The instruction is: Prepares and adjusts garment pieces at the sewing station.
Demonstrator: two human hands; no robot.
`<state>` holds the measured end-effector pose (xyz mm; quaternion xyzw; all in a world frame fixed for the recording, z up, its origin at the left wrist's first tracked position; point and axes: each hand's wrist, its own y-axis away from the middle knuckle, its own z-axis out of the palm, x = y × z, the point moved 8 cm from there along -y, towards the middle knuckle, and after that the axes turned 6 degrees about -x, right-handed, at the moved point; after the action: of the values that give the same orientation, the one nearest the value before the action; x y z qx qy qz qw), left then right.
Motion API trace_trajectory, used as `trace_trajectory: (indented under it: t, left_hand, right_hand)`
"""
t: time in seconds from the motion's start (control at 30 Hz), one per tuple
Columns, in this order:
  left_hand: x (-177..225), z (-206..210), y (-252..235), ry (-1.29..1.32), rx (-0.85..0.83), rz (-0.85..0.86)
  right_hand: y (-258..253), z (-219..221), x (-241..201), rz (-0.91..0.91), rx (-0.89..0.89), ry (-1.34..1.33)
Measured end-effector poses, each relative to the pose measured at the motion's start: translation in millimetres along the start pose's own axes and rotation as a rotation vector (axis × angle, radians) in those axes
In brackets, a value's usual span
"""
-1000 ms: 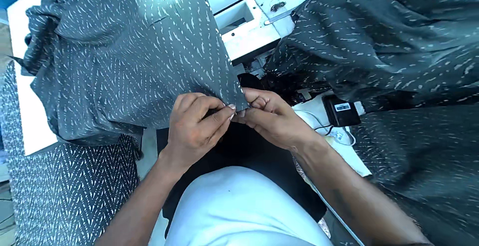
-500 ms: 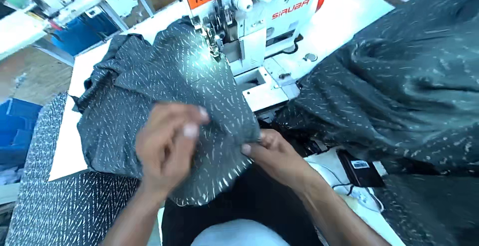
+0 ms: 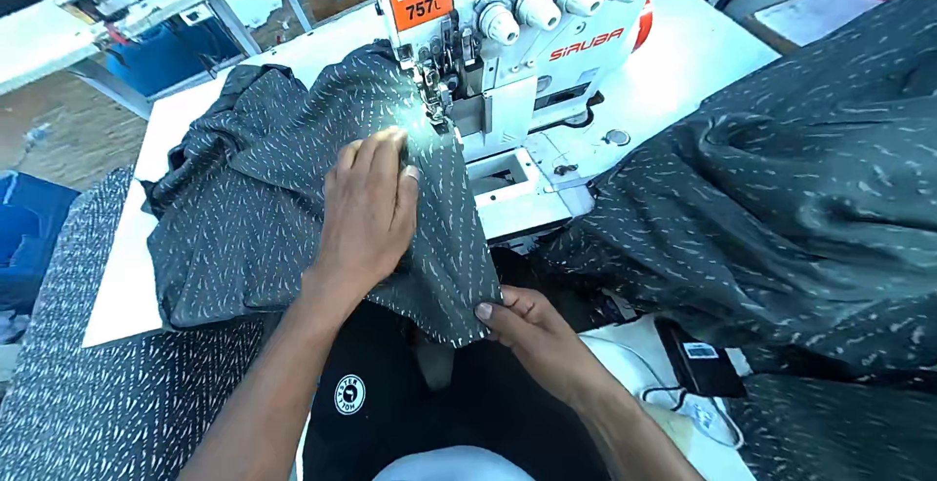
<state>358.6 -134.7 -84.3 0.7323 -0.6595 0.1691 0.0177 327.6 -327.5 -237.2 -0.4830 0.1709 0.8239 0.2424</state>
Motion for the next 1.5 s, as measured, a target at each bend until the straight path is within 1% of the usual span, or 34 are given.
trace_trajectory:
  t: [0.07, 0.13, 0.2, 0.3, 0.47, 0.67, 0.77, 0.8, 0.83, 0.87, 0.9, 0.93, 0.97, 1.0, 1.03, 1.07, 1.1, 1.13, 1.2, 1.33, 1.43, 1.5]
  left_hand:
    - [-2, 8, -2, -0.01, -0.054, -0.03]
    - [-7, 10, -10, 0.02, -0.094, -0.048]
    - [-18, 14, -24, 0.023, -0.121, -0.069]
    - [-33, 20, -48, 0.001, -0.161, -0.102]
    - [-53, 20, -86, -0.055, -0.218, -0.163]
    - [-80, 21, -129, -0.07, -0.238, -0.176]
    - [-95, 21, -149, -0.067, -0.252, -0.196]
    - [-98, 19, -155, -0.072, -0.227, -0.195]
    - [-99, 13, -159, -0.07, -0.157, -0.171]
    - [-96, 1, -157, -0.066, -0.032, -0.118]
    - [-87, -14, -148, -0.046, 0.137, -0.027]
    - [-72, -29, -131, 0.006, 0.303, 0.086]
    - [-53, -41, -106, 0.085, 0.43, 0.194]
    - [-35, -45, -81, 0.196, 0.468, 0.27]
    - [-21, -41, -60, 0.335, 0.421, 0.336]
    - [-12, -30, -45, 0.452, 0.33, 0.38]
    - [-10, -17, -36, 0.5, 0.245, 0.392]
    - [-12, -7, -31, 0.486, 0.201, 0.397]
    - [-15, -3, -31, 0.432, 0.175, 0.439]
    - [-23, -1, -39, 0.396, 0.154, 0.518]
    - [-29, 0, -48, 0.369, 0.153, 0.522]
    - [-35, 2, -53, 0.336, 0.147, 0.513]
  right_hand:
    - [-1, 2, -1, 0.0, 0.007, -0.02]
    - [-2, 8, -14, -0.044, -0.016, -0.049]
    - [-11, 13, -27, -0.09, -0.048, -0.066]
    - [-29, 14, -39, -0.105, -0.036, -0.047]
    - [-57, 17, -68, -0.179, -0.019, -0.018]
    - [-101, 12, -88, -0.151, 0.055, -0.003]
    - [-120, 9, -93, -0.095, 0.114, -0.006]
    - [-124, 9, -95, -0.075, 0.143, -0.014]
    - [-126, 9, -96, -0.054, 0.18, -0.024]
    - [-127, 9, -97, -0.032, 0.213, -0.028]
    - [-127, 9, -97, -0.011, 0.236, -0.031]
    - [-127, 9, -98, 0.002, 0.244, -0.036]
    - [-127, 9, -98, 0.013, 0.238, -0.046]
    - [-128, 8, -98, 0.02, 0.222, -0.055]
    - [-128, 7, -97, 0.023, 0.207, -0.062]
    - [-129, 7, -96, 0.024, 0.196, -0.064]
    - [-129, 6, -95, 0.023, 0.189, -0.064]
    - [-128, 7, -96, 0.028, 0.188, -0.066]
    - [-129, 8, -98, 0.032, 0.226, -0.088]
    - [-130, 7, -96, 0.122, 0.379, -0.137]
    - [-130, 9, -92, 0.154, 0.456, -0.201]
    - [-126, 12, -92, 0.143, 0.457, -0.205]
